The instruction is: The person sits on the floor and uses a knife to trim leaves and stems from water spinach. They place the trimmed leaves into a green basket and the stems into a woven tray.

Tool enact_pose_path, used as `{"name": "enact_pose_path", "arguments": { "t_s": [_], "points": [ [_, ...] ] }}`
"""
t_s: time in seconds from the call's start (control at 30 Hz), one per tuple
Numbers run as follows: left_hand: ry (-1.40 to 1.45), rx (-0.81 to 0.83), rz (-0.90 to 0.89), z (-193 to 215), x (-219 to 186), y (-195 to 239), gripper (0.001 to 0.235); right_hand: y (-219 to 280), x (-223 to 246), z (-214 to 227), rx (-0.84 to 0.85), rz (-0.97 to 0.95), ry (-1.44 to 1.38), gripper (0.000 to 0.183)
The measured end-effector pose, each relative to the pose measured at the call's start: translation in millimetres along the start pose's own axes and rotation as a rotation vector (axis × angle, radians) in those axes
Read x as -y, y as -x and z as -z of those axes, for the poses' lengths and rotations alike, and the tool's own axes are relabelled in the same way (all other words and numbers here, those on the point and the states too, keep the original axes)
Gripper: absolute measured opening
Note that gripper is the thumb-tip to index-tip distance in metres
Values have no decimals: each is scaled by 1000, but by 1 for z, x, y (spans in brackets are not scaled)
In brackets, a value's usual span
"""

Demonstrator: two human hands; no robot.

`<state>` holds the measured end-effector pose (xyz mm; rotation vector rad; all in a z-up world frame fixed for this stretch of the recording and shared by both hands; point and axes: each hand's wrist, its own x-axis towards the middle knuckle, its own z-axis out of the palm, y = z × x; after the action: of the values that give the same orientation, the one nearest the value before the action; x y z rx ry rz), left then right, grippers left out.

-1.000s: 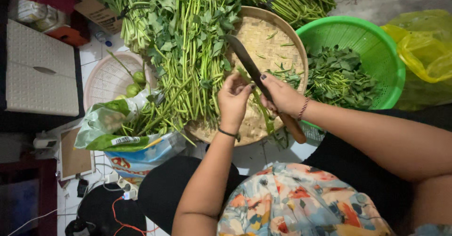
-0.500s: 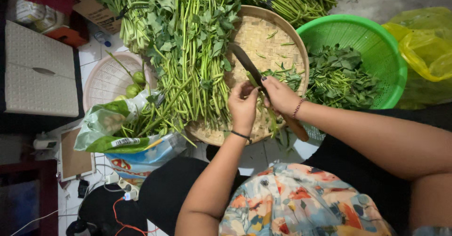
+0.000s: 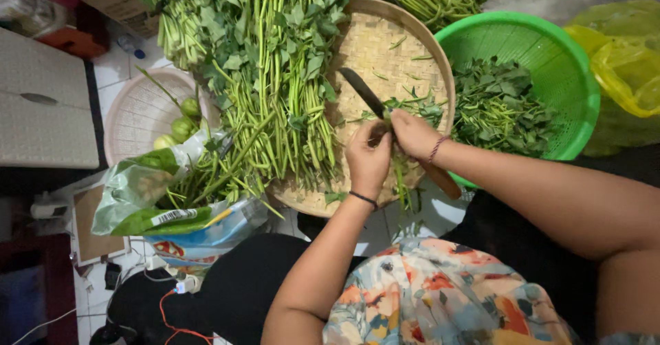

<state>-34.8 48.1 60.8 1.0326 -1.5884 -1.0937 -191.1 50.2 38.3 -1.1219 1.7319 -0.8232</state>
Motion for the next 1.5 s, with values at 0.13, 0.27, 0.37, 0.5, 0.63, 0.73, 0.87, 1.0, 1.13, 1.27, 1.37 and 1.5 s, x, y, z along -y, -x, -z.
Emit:
{"name": "enact_pose_path", "arguments": {
  "t_s": [0.13, 0.27, 0.37, 0.5, 0.63, 0.73, 0.87, 1.0, 1.13, 1.27, 1.37, 1.5],
  "points": [
    [167, -7, 188, 0, 30, -22, 44, 0, 12, 20, 39, 95, 174, 43],
    [367, 17, 432, 12, 52, -40, 35, 18, 48, 55, 49, 104, 492, 41],
    [460, 52, 582, 13, 57, -44, 34, 37, 73, 66, 67, 176, 525, 47],
    [515, 121, 629, 11, 46, -52, 33, 51, 91, 65, 30, 456, 498, 55],
    [596, 125, 622, 10, 21, -54, 47, 54, 92, 63, 76, 378, 629, 68],
    [591, 143, 649, 10, 4, -58, 49, 54, 90, 64, 80, 413, 613, 69],
    [595, 177, 646, 11, -7, -55, 56, 56, 89, 63, 87, 375, 690, 70],
    [665, 244, 642, 8, -8, -50, 57, 58, 91, 64, 58, 384, 740, 72],
    [688, 207, 715, 6, -2, -46, 55, 61, 91, 62, 38, 365, 770, 71],
    [668, 217, 750, -4, 2, -38, 37, 57, 90, 62, -46, 428, 683, 59],
    [657, 238, 774, -10, 4, -31, 31, 50, 88, 66, -19, 311, 644, 48],
    [585, 162, 737, -4, 10, -37, 37, 48, 86, 71, 12, 323, 591, 50]
  ]
}}
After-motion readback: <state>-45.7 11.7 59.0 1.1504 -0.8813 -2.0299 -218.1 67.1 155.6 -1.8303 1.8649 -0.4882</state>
